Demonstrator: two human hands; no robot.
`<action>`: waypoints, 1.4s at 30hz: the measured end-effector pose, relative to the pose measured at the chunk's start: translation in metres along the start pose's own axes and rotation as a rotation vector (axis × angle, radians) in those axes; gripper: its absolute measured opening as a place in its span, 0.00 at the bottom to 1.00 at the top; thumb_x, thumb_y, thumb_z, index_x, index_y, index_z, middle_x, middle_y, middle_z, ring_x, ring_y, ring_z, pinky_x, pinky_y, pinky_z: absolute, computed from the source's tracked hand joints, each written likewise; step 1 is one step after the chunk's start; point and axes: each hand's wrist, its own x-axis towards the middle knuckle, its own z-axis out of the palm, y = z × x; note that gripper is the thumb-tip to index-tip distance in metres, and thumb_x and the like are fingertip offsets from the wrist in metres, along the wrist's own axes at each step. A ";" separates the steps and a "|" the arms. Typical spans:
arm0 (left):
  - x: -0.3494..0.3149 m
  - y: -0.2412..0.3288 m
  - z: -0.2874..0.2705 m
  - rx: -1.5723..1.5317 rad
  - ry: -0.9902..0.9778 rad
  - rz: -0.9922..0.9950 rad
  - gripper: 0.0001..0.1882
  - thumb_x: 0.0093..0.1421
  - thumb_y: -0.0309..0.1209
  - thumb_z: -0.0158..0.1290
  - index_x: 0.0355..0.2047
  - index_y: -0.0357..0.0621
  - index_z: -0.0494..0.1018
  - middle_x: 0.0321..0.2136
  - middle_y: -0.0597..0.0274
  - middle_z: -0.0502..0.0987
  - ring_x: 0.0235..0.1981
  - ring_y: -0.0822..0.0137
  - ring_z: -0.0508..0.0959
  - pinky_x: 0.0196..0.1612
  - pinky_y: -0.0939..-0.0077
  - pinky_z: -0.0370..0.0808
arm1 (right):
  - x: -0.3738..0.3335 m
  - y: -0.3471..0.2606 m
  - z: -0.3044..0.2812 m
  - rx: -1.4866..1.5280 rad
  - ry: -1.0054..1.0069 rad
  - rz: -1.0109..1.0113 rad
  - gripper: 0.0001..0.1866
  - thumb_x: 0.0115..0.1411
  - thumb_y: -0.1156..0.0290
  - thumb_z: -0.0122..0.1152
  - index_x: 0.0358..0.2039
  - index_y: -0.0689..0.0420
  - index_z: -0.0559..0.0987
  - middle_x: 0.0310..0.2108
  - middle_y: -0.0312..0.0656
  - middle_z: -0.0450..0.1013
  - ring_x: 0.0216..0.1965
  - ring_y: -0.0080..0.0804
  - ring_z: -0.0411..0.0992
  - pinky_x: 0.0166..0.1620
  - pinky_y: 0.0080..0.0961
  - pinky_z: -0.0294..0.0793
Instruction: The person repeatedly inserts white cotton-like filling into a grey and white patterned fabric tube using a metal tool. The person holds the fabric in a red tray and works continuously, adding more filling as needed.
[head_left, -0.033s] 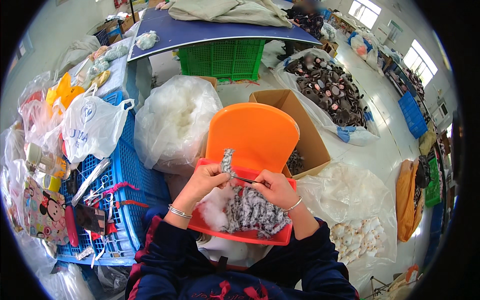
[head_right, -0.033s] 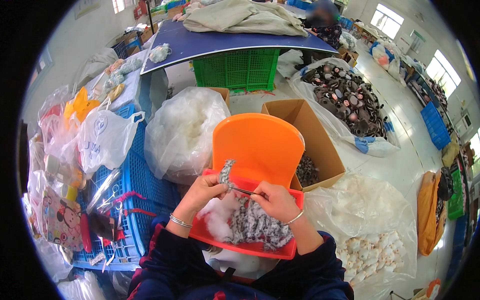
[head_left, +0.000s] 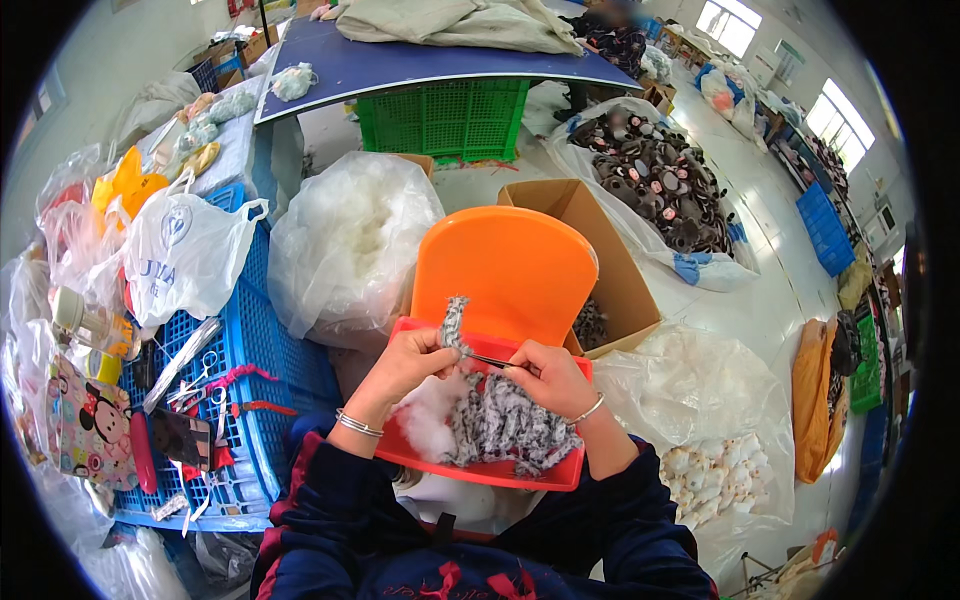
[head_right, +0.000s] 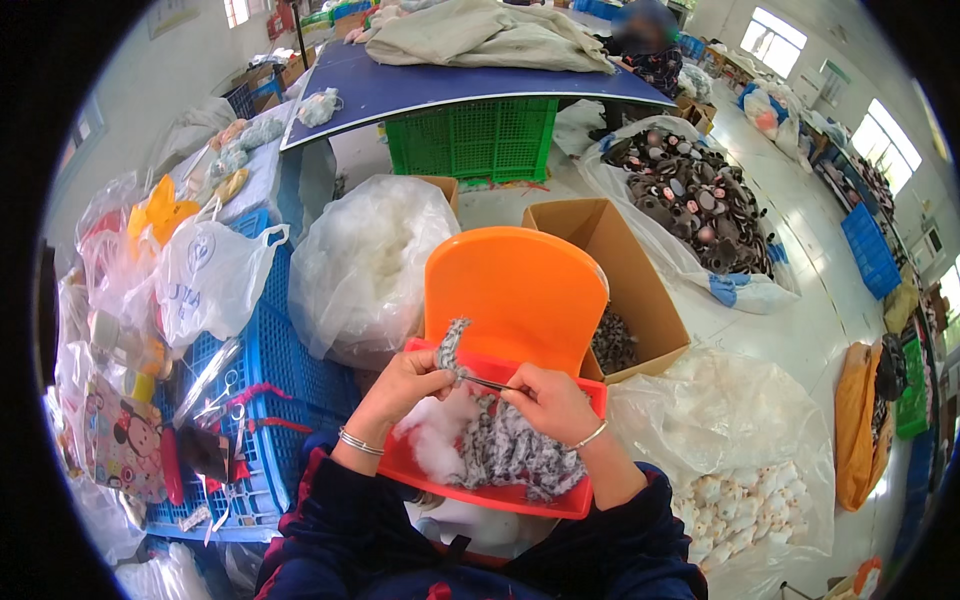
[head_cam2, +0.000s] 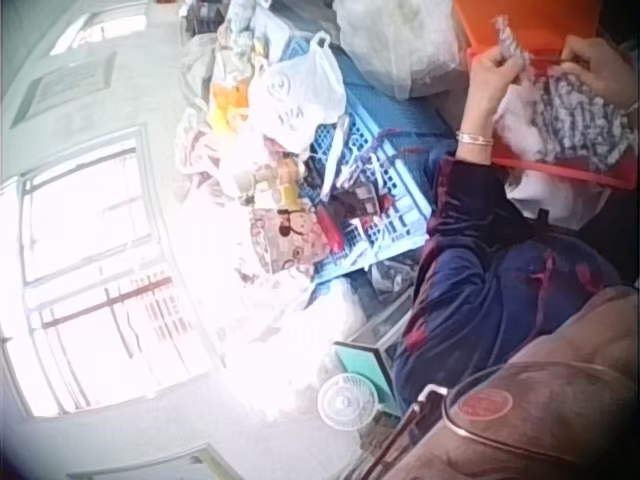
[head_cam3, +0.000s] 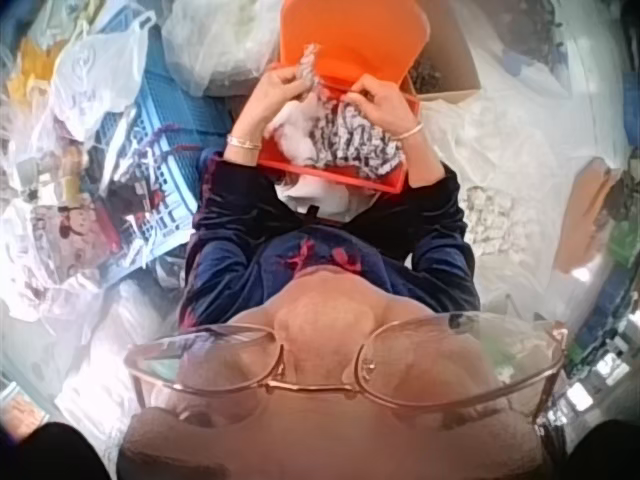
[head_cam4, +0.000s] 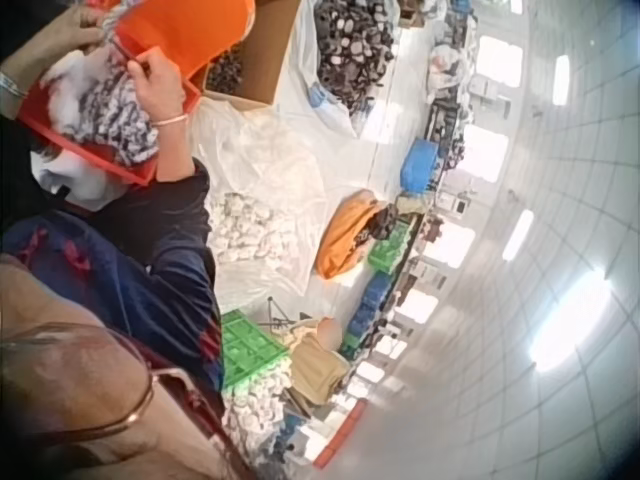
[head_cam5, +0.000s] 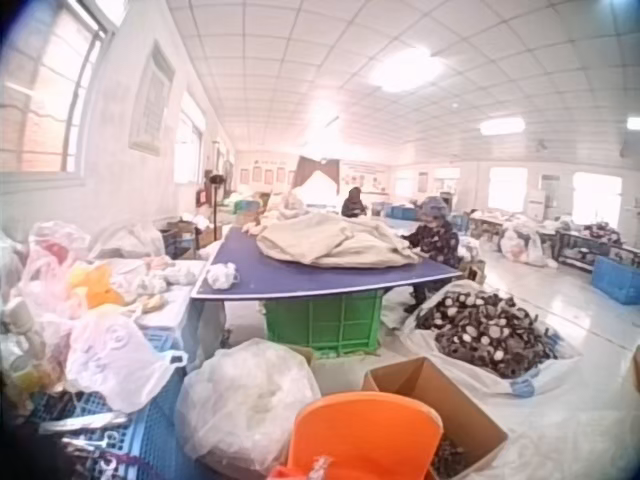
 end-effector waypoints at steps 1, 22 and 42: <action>0.000 0.001 -0.001 0.009 -0.007 -0.010 0.04 0.58 0.25 0.56 0.28 0.37 0.77 0.22 0.68 0.76 0.24 0.78 0.73 0.30 0.82 0.70 | 0.000 0.000 0.000 0.003 -0.007 -0.008 0.08 0.59 0.72 0.64 0.31 0.61 0.74 0.21 0.39 0.72 0.22 0.24 0.69 0.28 0.23 0.68; -0.002 0.011 0.005 0.018 0.078 0.029 0.08 0.61 0.28 0.56 0.31 0.34 0.79 0.25 0.61 0.80 0.26 0.76 0.78 0.34 0.82 0.75 | -0.002 -0.001 -0.002 0.105 -0.001 0.069 0.07 0.60 0.74 0.63 0.33 0.61 0.74 0.21 0.30 0.68 0.22 0.14 0.63 0.26 0.17 0.64; -0.003 0.003 0.007 -0.102 0.037 0.026 0.08 0.62 0.29 0.56 0.31 0.35 0.77 0.27 0.58 0.82 0.29 0.73 0.82 0.34 0.82 0.78 | 0.001 0.003 0.002 0.025 -0.022 -0.029 0.05 0.61 0.75 0.60 0.32 0.62 0.74 0.22 0.36 0.69 0.23 0.21 0.66 0.28 0.20 0.66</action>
